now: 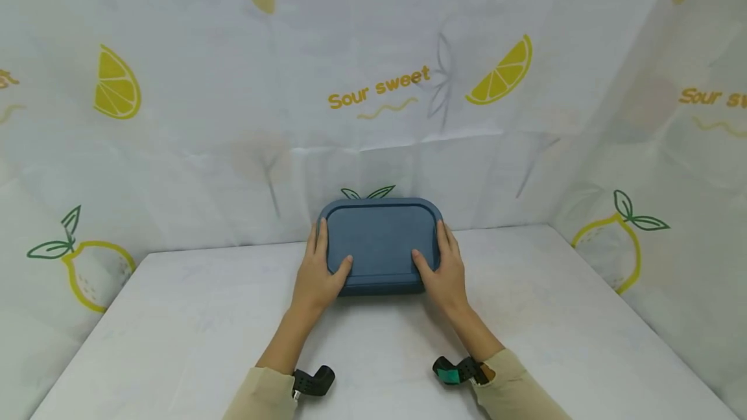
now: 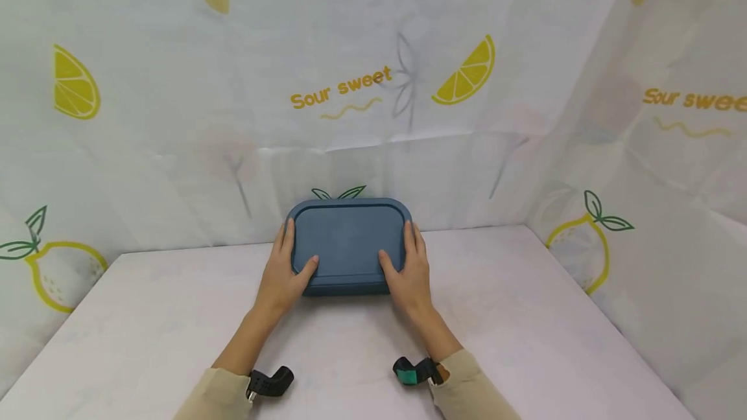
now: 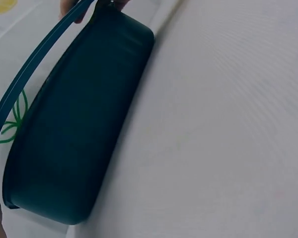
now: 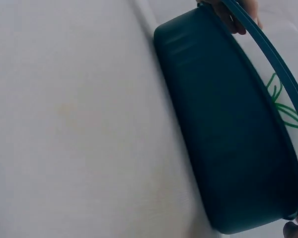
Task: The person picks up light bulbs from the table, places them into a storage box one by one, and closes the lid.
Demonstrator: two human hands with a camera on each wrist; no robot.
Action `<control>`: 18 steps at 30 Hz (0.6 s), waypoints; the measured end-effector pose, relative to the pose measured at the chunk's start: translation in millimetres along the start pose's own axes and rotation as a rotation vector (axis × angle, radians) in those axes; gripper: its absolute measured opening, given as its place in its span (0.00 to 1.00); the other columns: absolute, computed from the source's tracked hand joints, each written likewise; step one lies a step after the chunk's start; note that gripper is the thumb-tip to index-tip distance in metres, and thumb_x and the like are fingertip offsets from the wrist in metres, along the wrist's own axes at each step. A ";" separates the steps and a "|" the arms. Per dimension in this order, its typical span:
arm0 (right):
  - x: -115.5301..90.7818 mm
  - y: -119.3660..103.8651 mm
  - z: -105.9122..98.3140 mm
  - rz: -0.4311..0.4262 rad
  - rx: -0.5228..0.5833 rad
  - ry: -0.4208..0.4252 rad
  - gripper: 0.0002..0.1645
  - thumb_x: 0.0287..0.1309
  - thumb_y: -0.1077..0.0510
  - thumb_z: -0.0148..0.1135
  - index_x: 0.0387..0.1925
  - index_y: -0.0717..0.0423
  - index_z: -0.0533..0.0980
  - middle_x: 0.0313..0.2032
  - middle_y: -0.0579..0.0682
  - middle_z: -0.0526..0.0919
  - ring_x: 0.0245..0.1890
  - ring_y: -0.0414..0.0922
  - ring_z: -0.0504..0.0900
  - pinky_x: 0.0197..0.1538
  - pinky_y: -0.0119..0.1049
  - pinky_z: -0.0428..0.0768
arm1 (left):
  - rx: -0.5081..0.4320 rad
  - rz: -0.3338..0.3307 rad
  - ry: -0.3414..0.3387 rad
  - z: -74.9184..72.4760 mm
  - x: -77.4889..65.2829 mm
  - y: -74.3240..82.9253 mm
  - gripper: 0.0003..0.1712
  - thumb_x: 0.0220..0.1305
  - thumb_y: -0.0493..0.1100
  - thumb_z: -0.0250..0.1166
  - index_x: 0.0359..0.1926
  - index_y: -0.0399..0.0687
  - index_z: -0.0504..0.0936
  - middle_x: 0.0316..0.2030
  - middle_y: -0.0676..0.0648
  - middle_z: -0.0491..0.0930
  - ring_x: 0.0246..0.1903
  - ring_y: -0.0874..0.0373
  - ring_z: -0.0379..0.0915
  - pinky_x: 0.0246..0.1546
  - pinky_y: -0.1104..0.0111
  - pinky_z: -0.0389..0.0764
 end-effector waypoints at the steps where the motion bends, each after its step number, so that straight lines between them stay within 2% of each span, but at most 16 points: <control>1: -0.3 2.8 1.4 0.007 -0.006 -0.007 0.49 0.68 0.49 0.61 0.80 0.56 0.48 0.79 0.63 0.50 0.79 0.62 0.53 0.76 0.64 0.57 | 0.008 -0.011 -0.011 2.6 -0.4 -2.4 0.52 0.68 0.57 0.61 0.82 0.54 0.41 0.81 0.39 0.43 0.76 0.35 0.55 0.65 0.40 0.73; 5: -1.6 12.3 7.7 0.047 -0.025 -0.045 0.49 0.69 0.48 0.60 0.81 0.56 0.47 0.80 0.62 0.49 0.79 0.63 0.52 0.76 0.64 0.56 | 0.021 -0.054 -0.044 10.7 -2.7 -11.0 0.52 0.69 0.59 0.60 0.82 0.53 0.41 0.81 0.40 0.43 0.76 0.36 0.54 0.67 0.41 0.71; 12: -3.6 17.9 14.5 0.091 -0.049 -0.083 0.48 0.69 0.47 0.60 0.80 0.58 0.48 0.79 0.62 0.50 0.79 0.62 0.51 0.78 0.61 0.56 | 0.044 -0.070 -0.051 13.8 -4.2 -18.0 0.50 0.70 0.58 0.60 0.81 0.48 0.45 0.81 0.37 0.45 0.77 0.36 0.53 0.70 0.42 0.67; 18: -3.6 21.9 18.1 0.132 -0.065 -0.110 0.45 0.70 0.48 0.58 0.79 0.60 0.53 0.79 0.64 0.52 0.78 0.65 0.53 0.76 0.64 0.57 | 0.024 -0.127 -0.082 16.6 -3.2 -26.6 0.45 0.69 0.52 0.55 0.81 0.45 0.50 0.80 0.36 0.49 0.78 0.37 0.50 0.74 0.43 0.61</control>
Point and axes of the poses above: each hand's wrist, its own x-axis towards the middle knuckle, its own z-axis out of the palm, y = z × x, the point moved 10 cm from there along x, towards the middle knuckle
